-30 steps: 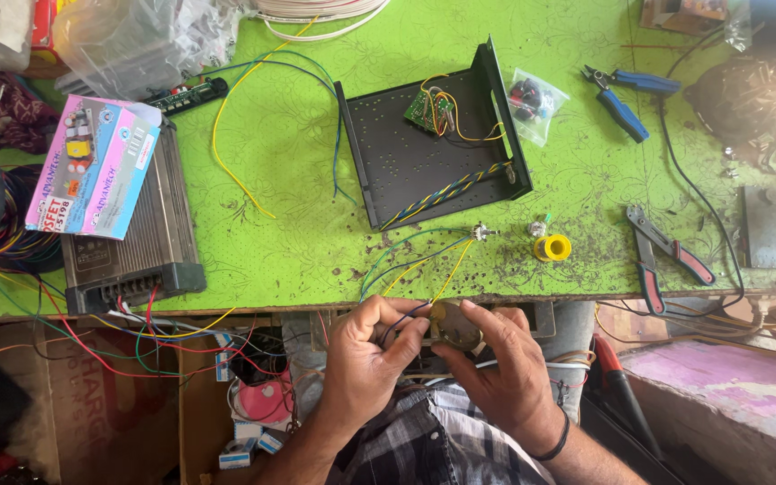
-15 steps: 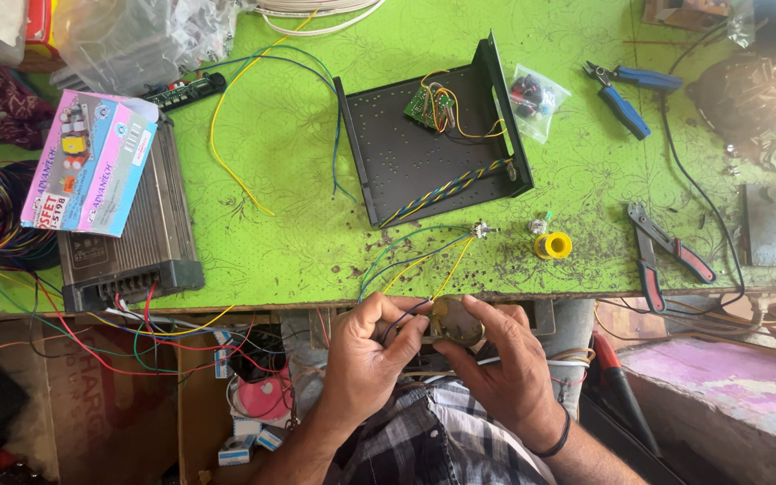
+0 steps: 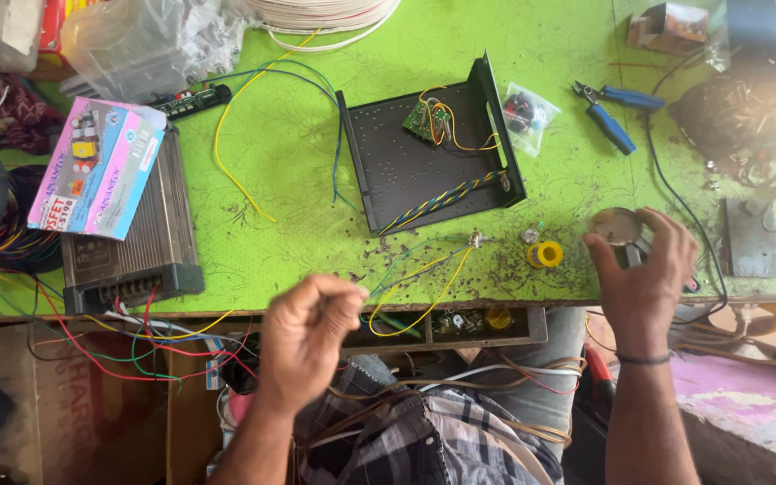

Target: The person sits at a cluttered workbench and solders a small electronic component, holding the part and wire in one hand while applying a soldering iron with the other. They strip and position colored wires, tin the joint, and repeatedly reposition the component while working on the connection.

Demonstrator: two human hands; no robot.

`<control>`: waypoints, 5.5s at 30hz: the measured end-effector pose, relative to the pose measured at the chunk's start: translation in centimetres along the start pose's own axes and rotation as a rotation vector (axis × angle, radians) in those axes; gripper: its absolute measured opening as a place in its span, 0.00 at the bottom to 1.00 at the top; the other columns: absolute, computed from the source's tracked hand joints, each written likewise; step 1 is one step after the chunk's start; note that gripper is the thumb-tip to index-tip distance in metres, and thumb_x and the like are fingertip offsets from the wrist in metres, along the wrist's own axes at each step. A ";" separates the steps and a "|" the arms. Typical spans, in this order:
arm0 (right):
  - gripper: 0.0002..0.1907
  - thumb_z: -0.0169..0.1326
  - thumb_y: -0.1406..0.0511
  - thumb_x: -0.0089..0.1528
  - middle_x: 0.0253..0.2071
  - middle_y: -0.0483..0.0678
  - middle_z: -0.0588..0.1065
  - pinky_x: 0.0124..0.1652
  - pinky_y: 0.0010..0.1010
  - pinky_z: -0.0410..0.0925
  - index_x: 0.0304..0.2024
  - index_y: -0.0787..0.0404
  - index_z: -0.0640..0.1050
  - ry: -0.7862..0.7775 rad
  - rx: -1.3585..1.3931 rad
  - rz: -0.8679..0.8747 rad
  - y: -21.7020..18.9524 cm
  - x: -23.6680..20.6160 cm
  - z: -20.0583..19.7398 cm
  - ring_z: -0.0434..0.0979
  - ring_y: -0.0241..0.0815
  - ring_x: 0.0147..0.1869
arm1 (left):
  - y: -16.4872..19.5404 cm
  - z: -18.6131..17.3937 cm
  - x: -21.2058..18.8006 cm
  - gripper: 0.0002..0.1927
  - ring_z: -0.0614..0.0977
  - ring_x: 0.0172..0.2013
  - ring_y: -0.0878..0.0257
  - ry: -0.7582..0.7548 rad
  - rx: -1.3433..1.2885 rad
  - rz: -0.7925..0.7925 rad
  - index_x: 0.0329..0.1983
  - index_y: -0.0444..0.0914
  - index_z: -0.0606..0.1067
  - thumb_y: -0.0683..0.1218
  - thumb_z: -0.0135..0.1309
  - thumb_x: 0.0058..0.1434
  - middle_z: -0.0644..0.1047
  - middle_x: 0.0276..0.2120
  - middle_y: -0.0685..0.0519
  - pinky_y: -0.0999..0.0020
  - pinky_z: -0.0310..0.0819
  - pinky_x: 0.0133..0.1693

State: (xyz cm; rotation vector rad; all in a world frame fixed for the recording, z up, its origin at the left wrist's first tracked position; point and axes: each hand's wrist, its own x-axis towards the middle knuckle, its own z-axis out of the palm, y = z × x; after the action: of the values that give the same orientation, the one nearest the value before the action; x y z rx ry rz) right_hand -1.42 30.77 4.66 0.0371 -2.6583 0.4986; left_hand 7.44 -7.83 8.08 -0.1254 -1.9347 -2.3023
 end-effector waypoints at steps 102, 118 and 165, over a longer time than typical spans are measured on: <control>0.25 0.58 0.71 0.67 0.37 0.48 0.79 0.35 0.27 0.71 0.66 0.62 0.70 -0.282 0.806 0.113 -6.3 -7.7 2.8 0.77 0.36 0.36 | -8.3 4.8 -0.5 0.05 0.86 0.47 0.56 -0.103 -0.492 -0.310 0.42 0.33 0.72 0.40 0.54 0.71 0.75 0.59 0.31 0.63 0.84 0.48; 0.08 0.54 0.66 0.72 0.35 0.48 0.77 0.40 0.26 0.69 0.47 0.67 0.77 0.128 0.796 0.517 1.7 -12.5 1.8 0.76 0.35 0.37 | -10.9 5.2 0.4 0.04 0.86 0.46 0.56 -0.114 -0.348 -0.298 0.42 0.33 0.71 0.40 0.53 0.71 0.77 0.58 0.33 0.66 0.85 0.47; 0.15 0.53 0.72 0.65 0.50 0.51 0.75 0.54 0.33 0.68 0.54 0.65 0.74 0.189 0.564 0.078 -0.3 -3.4 -1.1 0.75 0.46 0.53 | -10.2 4.0 2.7 0.02 0.86 0.47 0.54 -0.117 -0.268 -0.279 0.40 0.33 0.71 0.37 0.52 0.68 0.77 0.58 0.32 0.61 0.83 0.50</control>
State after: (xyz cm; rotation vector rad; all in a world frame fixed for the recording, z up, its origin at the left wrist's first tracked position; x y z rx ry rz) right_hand 2.12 30.73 4.23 0.0516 -2.2645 1.1973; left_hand 3.12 -2.30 -0.76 -0.0166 -1.7819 -2.7894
